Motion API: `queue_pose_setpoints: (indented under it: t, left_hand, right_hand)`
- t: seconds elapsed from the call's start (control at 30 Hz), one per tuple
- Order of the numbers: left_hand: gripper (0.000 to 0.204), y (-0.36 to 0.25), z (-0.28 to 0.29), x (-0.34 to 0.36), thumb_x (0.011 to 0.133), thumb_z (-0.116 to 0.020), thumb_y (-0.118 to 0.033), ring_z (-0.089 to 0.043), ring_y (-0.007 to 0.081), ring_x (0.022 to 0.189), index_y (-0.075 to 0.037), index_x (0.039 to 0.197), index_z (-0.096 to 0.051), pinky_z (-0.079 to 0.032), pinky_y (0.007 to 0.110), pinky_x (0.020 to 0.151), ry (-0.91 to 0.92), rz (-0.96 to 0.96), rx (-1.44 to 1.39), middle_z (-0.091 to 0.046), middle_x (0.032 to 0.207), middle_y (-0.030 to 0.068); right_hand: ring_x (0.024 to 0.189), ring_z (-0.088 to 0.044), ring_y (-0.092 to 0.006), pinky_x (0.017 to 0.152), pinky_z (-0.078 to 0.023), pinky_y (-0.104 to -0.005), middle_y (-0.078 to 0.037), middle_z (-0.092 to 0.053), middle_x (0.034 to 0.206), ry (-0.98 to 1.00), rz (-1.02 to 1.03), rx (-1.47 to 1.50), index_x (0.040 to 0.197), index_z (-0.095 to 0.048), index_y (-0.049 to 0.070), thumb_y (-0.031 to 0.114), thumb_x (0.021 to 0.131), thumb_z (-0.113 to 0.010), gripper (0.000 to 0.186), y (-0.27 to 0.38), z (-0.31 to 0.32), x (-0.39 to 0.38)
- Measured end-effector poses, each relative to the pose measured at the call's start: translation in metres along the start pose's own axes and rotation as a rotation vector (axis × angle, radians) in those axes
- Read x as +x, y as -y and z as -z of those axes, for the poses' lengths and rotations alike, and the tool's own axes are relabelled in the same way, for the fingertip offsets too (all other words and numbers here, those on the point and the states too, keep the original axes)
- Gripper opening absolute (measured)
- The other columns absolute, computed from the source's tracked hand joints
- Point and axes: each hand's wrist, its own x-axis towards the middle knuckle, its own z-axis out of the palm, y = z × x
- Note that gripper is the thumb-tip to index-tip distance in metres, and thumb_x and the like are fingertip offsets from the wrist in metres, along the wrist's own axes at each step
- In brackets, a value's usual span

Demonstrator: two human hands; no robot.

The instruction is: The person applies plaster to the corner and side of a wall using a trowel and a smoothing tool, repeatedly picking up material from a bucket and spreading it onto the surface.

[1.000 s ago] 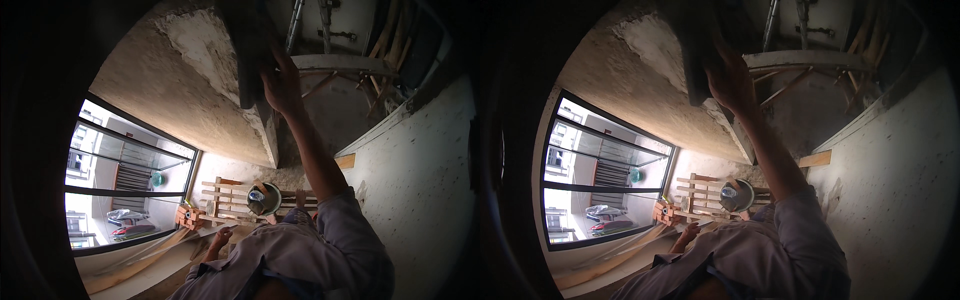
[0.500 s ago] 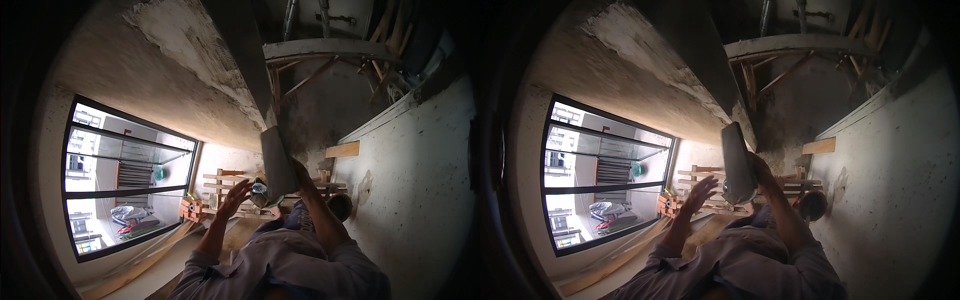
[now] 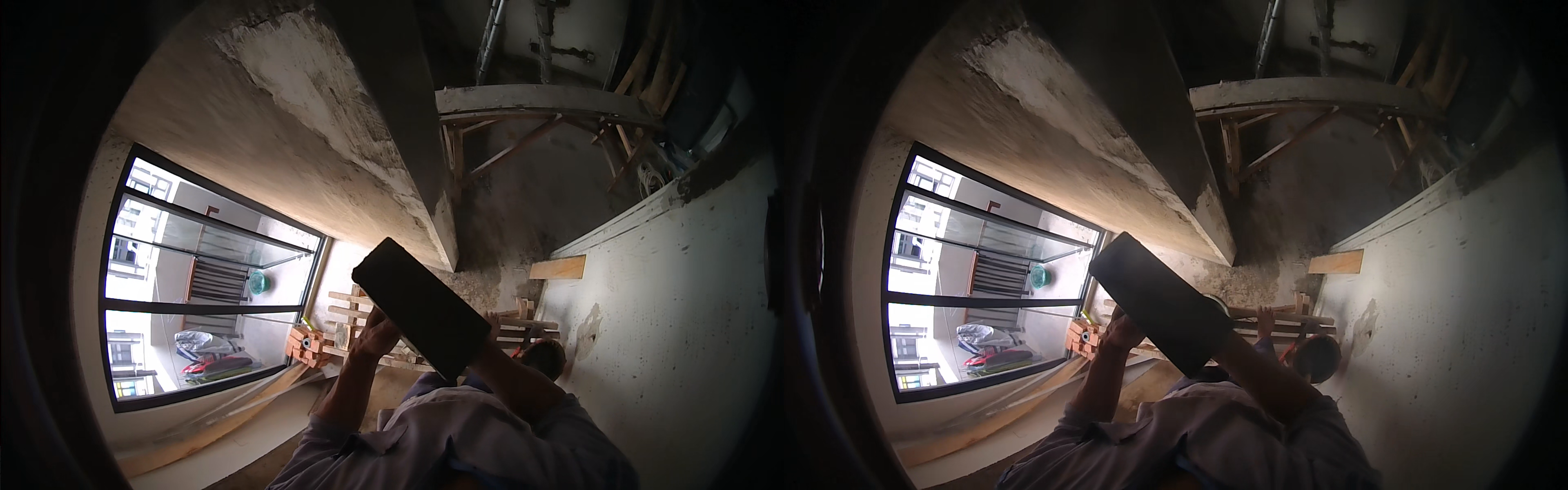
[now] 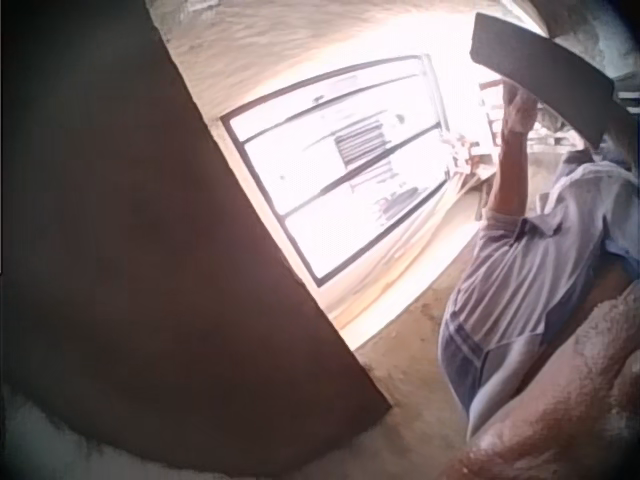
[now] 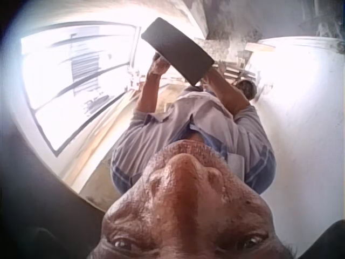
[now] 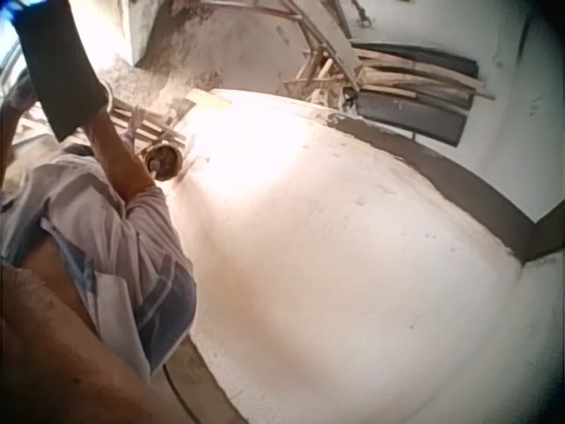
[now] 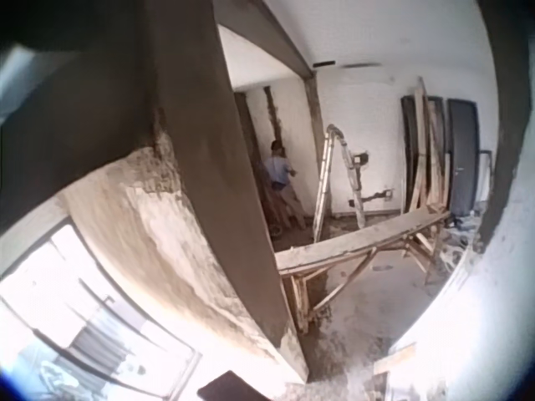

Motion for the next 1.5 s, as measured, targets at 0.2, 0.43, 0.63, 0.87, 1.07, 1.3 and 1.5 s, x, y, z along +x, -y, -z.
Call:
queue_pose_setpoints:
  t: [0.2,0.43,0.63,0.87,1.07,1.3,1.5]
  left_hand:
    - [0.036,-0.147,-0.062,0.078,0.093,-0.058,-0.022,-0.053,0.0195,0.096,0.003,0.117,-0.049,-0.046,0.031,0.08,-0.596,-0.725,1.065,-0.052,0.101,0.0102]
    - [0.042,-0.214,-0.078,0.175,0.086,-0.069,-0.015,-0.059,0.0233,0.099,0.0,0.121,-0.051,-0.051,0.034,0.076,-0.897,-1.143,1.319,-0.055,0.11,0.0127]
    - [0.038,-0.115,-0.027,0.185,0.085,-0.069,-0.01,-0.06,0.0228,0.088,0.0,0.117,-0.052,-0.052,0.033,0.075,-0.824,-1.053,1.272,-0.057,0.102,0.0106]
    - [0.04,-0.019,0.013,0.137,0.086,-0.069,-0.018,-0.059,0.0302,0.08,0.003,0.114,-0.049,-0.049,0.039,0.07,-0.832,-0.731,1.297,-0.057,0.093,0.0163]
    - [0.055,-0.174,-0.038,0.169,0.091,-0.064,-0.033,-0.054,0.03,0.101,0.004,0.125,-0.042,-0.046,0.041,0.085,-0.834,-0.929,1.25,-0.049,0.116,0.0184]
    - [0.023,-0.03,0.021,0.183,0.085,-0.068,-0.011,-0.057,0.0222,0.071,-0.003,0.098,-0.051,-0.048,0.036,0.065,-0.736,-0.836,1.225,-0.057,0.082,0.0084]
    - [0.028,0.09,0.049,0.087,0.089,-0.06,-0.005,-0.063,0.0327,0.091,0.0,0.115,-0.052,-0.051,0.039,0.075,-0.244,-0.159,1.054,-0.061,0.1,0.0182]
  right_hand:
    - [0.092,-0.062,-0.0198,0.076,-0.055,-0.0358,-0.01,-0.062,0.11,-0.308,0.015,-0.461,0.126,-0.052,0.003,0.032,0.097,-0.057,0.042,0.06,-0.024,0.031]
    - [0.07,-0.065,-0.0148,0.056,-0.056,-0.0289,-0.01,-0.065,0.096,-0.852,-0.126,-1.043,0.114,-0.057,0.001,0.03,0.096,-0.058,0.034,0.084,0.112,-0.085]
    - [0.062,-0.064,-0.0162,0.05,-0.054,-0.0299,-0.01,-0.064,0.087,-1.127,-0.084,-0.84,0.106,-0.056,0.002,0.028,0.097,-0.056,0.028,0.086,0.135,-0.168]
    - [0.059,-0.062,-0.0138,0.047,-0.052,-0.0284,-0.008,-0.063,0.081,-1.127,-0.043,-0.949,0.101,-0.058,0.0,0.018,0.096,-0.053,0.02,0.073,0.132,-0.178]
    - [0.064,-0.063,-0.0126,0.05,-0.052,-0.0264,-0.007,-0.063,0.083,-1.066,-0.008,-1.024,0.102,-0.059,0.001,0.024,0.097,-0.055,0.023,0.075,0.142,-0.16]
    - [0.06,-0.063,-0.0126,0.047,-0.054,-0.0254,-0.008,-0.064,0.083,-1.116,-0.013,-0.899,0.102,-0.06,0.0,0.022,0.097,-0.055,0.022,0.05,0.154,-0.171]
    - [0.075,-0.065,-0.017,0.06,-0.056,-0.0319,-0.008,-0.064,0.092,-0.968,-0.044,-0.662,0.106,-0.06,0.005,0.03,0.097,-0.054,0.028,0.044,0.15,-0.146]
